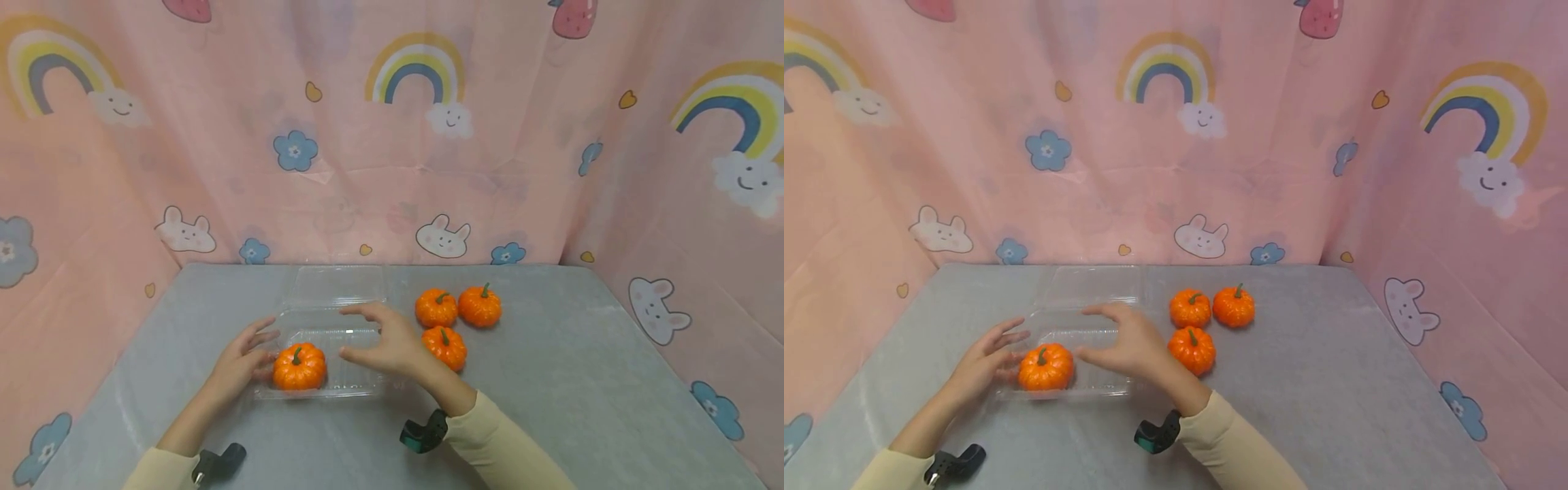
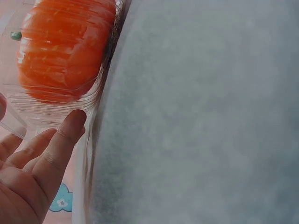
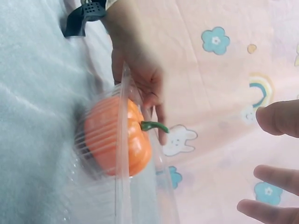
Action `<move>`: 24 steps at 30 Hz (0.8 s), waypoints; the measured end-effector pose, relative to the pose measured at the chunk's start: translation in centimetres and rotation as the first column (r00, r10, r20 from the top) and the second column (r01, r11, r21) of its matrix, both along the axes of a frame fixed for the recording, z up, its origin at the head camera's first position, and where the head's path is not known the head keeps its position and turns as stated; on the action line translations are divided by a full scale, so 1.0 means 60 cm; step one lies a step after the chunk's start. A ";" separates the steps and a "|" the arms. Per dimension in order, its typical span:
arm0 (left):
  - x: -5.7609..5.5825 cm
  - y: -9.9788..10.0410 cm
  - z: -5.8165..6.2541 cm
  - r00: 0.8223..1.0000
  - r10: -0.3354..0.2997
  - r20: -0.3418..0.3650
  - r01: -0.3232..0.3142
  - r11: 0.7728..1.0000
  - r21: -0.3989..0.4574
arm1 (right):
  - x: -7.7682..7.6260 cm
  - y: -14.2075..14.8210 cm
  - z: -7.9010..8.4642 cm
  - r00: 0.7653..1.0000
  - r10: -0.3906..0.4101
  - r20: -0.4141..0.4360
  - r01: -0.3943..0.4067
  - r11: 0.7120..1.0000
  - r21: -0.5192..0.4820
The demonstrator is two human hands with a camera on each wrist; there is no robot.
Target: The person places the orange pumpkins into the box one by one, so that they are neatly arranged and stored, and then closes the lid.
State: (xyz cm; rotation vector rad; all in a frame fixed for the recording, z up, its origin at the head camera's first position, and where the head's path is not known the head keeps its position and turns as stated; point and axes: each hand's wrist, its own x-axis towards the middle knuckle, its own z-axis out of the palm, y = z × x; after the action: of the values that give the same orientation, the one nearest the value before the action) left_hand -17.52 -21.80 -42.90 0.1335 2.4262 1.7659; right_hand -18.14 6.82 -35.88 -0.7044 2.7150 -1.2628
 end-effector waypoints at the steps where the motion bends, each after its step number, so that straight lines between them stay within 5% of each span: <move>1: 0.000 0.000 -0.001 1.000 0.001 0.001 -0.001 1.000 -0.004 | 0.000 0.003 0.001 1.000 -0.010 -0.004 0.010 1.000 0.001; 14: -0.001 0.000 -0.004 1.000 0.013 0.010 -0.013 1.000 -0.020 | 0.005 0.047 0.015 0.991 -0.130 -0.013 0.129 0.990 -0.051; 24: -0.003 0.000 -0.005 1.000 0.022 0.016 -0.022 0.999 -0.031 | 0.006 0.087 0.013 0.988 -0.151 -0.017 0.150 0.987 -0.055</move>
State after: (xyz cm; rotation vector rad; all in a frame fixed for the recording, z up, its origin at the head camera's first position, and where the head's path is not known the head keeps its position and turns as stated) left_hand -17.69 -21.79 -43.22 0.0889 2.4514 1.7304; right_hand -17.77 12.01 -35.12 -0.5279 2.8079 -1.3708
